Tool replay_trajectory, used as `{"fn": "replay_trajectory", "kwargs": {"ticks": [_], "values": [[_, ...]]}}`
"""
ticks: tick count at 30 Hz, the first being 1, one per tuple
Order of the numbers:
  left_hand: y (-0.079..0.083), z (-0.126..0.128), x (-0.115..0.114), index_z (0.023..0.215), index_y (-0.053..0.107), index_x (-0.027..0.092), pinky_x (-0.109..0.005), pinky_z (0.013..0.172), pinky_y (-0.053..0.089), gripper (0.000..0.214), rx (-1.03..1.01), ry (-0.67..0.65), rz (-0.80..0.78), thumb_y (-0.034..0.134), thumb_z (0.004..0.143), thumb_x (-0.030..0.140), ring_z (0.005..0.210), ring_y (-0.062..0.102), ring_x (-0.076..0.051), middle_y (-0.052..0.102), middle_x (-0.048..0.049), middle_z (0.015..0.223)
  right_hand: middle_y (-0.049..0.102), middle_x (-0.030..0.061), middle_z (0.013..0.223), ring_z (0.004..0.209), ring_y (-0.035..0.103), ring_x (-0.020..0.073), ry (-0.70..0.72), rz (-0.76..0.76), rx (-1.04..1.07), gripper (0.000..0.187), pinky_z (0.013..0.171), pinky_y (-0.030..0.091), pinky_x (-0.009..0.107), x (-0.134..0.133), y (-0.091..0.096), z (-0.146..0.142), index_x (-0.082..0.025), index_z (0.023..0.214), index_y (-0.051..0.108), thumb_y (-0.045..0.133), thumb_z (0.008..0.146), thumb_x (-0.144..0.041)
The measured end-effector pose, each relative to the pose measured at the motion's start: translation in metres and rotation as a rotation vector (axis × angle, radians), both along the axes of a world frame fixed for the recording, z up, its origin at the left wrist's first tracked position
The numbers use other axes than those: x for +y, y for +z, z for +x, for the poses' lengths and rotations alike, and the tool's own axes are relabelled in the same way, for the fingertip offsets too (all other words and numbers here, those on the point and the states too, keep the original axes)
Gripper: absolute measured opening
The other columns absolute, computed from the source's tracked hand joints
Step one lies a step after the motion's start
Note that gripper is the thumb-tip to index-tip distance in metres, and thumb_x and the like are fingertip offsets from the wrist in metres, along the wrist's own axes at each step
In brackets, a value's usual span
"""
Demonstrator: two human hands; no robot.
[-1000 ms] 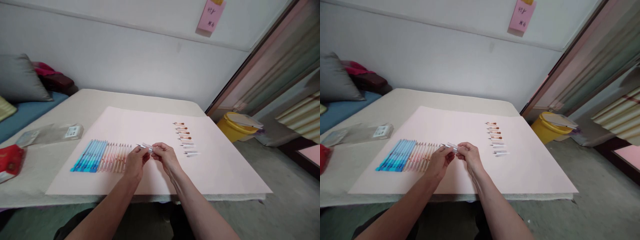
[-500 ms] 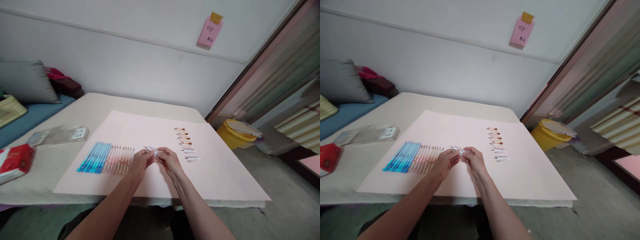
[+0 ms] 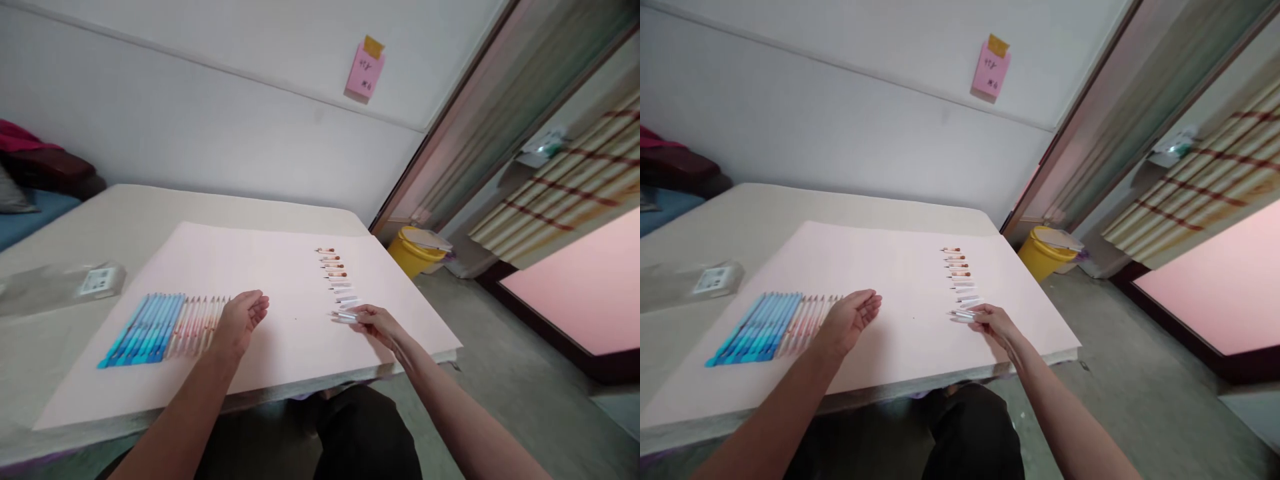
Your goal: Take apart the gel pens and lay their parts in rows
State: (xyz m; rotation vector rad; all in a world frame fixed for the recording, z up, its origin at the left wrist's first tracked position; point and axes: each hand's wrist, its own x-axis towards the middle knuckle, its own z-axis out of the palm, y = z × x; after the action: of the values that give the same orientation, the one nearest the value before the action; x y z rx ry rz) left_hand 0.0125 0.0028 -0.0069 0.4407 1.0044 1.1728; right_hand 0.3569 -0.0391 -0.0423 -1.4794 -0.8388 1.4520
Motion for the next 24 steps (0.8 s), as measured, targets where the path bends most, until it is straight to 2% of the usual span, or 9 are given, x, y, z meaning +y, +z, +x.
{"fn": "replay_trajectory", "kwargs": {"ticks": [3,7,15,24], "values": [[-0.002,0.005,-0.001,0.08,0.061,0.011,-0.021,0.059,0.051,0.017,0.013,-0.024,0.001,0.069,0.068,0.018,0.065,0.062,-0.012,0.066,-0.0091,0.077,0.062,0.003,0.062,0.051,0.056,0.0094,0.012,-0.028,-0.036,0.025,0.048,0.045,0.02,-0.003,-0.006,0.032,-0.011,0.084,0.063,0.071,0.06,-0.013],[-0.004,0.011,0.0,0.08,0.061,0.011,-0.021,0.058,0.051,0.015,0.036,-0.045,-0.021,0.068,0.068,0.017,0.065,0.063,-0.012,0.066,-0.009,0.077,0.061,0.0023,0.06,0.05,0.055,0.009,0.043,-0.05,-0.076,0.026,0.048,0.045,0.02,0.01,-0.009,0.049,-0.011,0.085,0.063,0.069,0.059,-0.01],[-0.007,0.011,0.005,0.081,0.062,0.011,-0.021,0.059,0.052,0.017,0.033,-0.059,-0.026,0.07,0.067,0.016,0.066,0.064,-0.012,0.066,-0.0091,0.077,0.059,-0.0004,0.054,0.049,0.054,0.0094,0.11,-0.032,-0.131,0.03,0.049,0.044,0.021,0.025,-0.012,0.046,-0.01,0.087,0.065,0.073,0.058,-0.016],[-0.009,0.008,0.007,0.081,0.063,0.011,-0.021,0.06,0.052,0.018,0.023,-0.061,-0.022,0.07,0.066,0.017,0.069,0.063,-0.013,0.066,-0.0096,0.079,0.06,0.0011,0.057,0.051,0.053,0.0099,0.05,0.037,-0.207,0.036,0.049,0.039,0.022,0.019,-0.007,0.04,-0.011,0.09,0.066,0.071,0.061,-0.03]]}}
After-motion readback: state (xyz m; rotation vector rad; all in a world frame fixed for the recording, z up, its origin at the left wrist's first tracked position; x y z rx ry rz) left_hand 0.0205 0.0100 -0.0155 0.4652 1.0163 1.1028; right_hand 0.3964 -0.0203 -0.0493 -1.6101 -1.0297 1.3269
